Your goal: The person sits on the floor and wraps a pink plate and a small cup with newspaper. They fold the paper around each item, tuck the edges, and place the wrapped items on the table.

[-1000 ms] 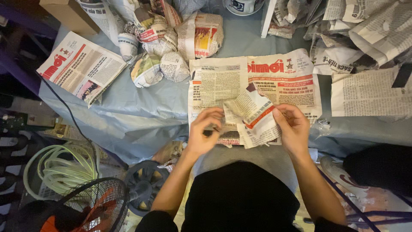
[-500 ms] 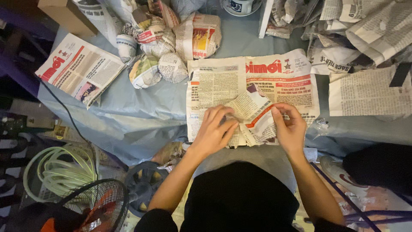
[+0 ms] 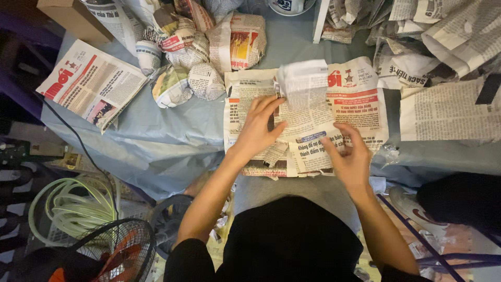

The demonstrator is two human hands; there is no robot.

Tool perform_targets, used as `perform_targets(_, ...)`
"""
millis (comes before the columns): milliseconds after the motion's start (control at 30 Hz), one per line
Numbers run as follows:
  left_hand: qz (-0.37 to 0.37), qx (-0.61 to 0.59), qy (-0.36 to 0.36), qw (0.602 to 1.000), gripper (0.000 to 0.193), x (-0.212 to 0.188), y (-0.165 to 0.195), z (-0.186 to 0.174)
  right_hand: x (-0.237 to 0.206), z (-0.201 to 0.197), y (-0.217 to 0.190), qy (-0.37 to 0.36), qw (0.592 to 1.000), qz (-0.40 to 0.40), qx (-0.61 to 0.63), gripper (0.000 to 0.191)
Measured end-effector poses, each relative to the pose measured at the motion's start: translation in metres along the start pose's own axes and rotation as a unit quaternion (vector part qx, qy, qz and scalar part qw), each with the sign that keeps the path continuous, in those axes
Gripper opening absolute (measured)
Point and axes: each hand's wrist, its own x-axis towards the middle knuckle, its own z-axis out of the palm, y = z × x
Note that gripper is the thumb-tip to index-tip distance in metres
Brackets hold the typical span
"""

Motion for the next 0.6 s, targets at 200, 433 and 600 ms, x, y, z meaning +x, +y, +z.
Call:
perform_targets(200, 0.026, 0.163, -0.014, 0.986, 0.064, 0.005, -0.002, 0.01, -0.012, -0.007, -0.019, -0.121, 0.979, -0.04, -0.158, 0.035)
perform_targets(433, 0.124, 0.192, 0.012, 0.973, 0.06, -0.001, 0.003, 0.009, -0.024, -0.012, -0.012, -0.196, 0.967, -0.033, -0.159, 0.044)
perform_targets(600, 0.154, 0.225, -0.059, 0.96, 0.058, -0.006, 0.014, 0.037, -0.025, -0.01, -0.023, -0.229, 0.954, 0.061, -0.184, 0.047)
